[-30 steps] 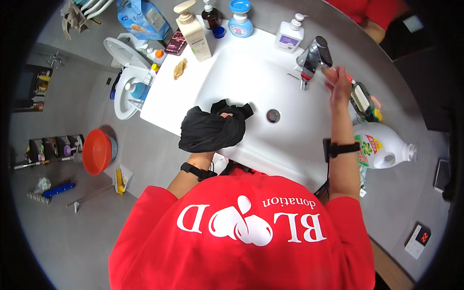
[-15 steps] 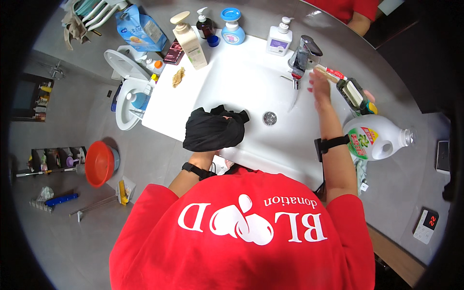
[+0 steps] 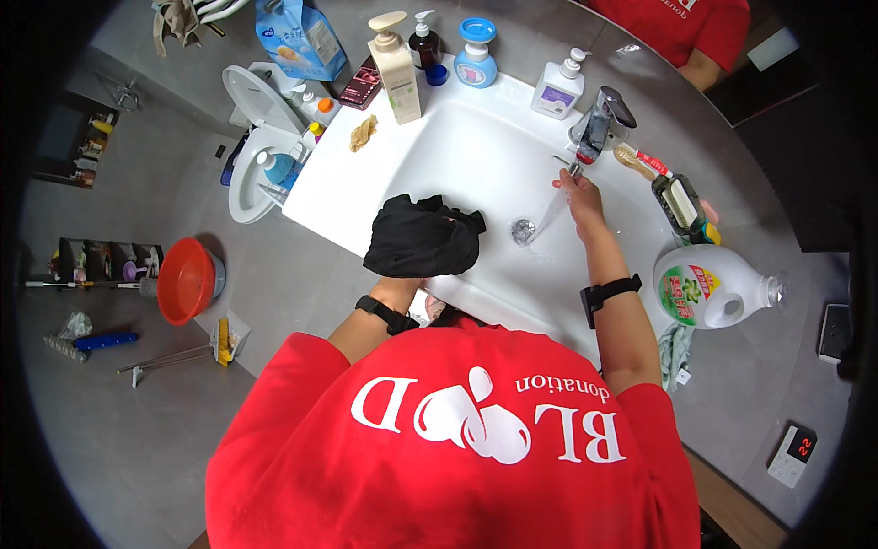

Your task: The person hand washes a black garment in a white sink. They turn on the faucet, submerge the garment, rub and squeeze it repeatedly under running water, then wring it out and rinse it again.

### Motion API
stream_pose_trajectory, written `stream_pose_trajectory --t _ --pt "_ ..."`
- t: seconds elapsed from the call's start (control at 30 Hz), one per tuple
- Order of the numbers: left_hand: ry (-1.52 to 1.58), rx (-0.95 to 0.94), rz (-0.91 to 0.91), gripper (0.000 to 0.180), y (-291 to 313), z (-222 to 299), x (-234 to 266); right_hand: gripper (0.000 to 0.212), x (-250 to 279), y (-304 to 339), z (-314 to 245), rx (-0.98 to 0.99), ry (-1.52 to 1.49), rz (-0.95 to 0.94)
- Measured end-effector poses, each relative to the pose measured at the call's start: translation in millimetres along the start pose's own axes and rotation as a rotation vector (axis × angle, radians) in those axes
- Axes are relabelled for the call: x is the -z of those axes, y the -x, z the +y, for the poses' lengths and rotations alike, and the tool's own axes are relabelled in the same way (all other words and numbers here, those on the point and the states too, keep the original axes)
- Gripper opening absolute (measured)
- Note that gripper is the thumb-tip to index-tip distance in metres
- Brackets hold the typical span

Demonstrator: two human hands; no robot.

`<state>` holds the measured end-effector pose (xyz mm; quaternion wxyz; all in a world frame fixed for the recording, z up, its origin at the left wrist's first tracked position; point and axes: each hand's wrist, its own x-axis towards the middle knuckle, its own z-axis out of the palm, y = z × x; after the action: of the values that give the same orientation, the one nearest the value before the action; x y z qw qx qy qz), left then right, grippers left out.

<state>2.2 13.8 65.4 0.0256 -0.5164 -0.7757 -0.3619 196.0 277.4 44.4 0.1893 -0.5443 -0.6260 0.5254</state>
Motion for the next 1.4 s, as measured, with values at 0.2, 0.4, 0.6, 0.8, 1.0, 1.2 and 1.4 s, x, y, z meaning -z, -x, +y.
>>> stream_pose_trajectory --t 0.2,0.4,0.6,0.8,1.0,1.2,1.4 --pt "-0.004 -0.045 0.010 0.018 -2.4 2.7 -1.7 0.041 -1.6 10.3 -9.5 -0.040 -0.122 -0.033" --pt "-0.013 -0.129 -0.003 0.019 -17.1 34.6 17.5 0.040 -5.5 14.0 -9.3 -0.014 -0.147 -0.007" --pt "-0.045 -0.150 -0.027 0.021 -25.6 53.5 27.0 0.039 -10.0 6.5 0.1 0.017 -0.137 0.036" --pt "-0.024 -0.222 -0.002 0.023 -23.1 50.6 21.7 0.039 -12.4 -8.7 12.1 0.140 0.012 0.102" --pt "-0.031 -0.297 -0.008 0.022 -20.4 39.7 11.6 0.045 -13.6 -6.4 15.4 0.070 0.071 0.096" --pt "-0.094 -0.240 -0.029 0.014 -19.1 36.2 10.3 0.054 -15.3 17.0 54.9 0.012 0.122 0.072" --pt "-0.044 -0.255 -0.052 0.014 -22.2 41.2 12.0 0.050 -4.6 64.8 137.6 -0.177 0.286 -0.107"
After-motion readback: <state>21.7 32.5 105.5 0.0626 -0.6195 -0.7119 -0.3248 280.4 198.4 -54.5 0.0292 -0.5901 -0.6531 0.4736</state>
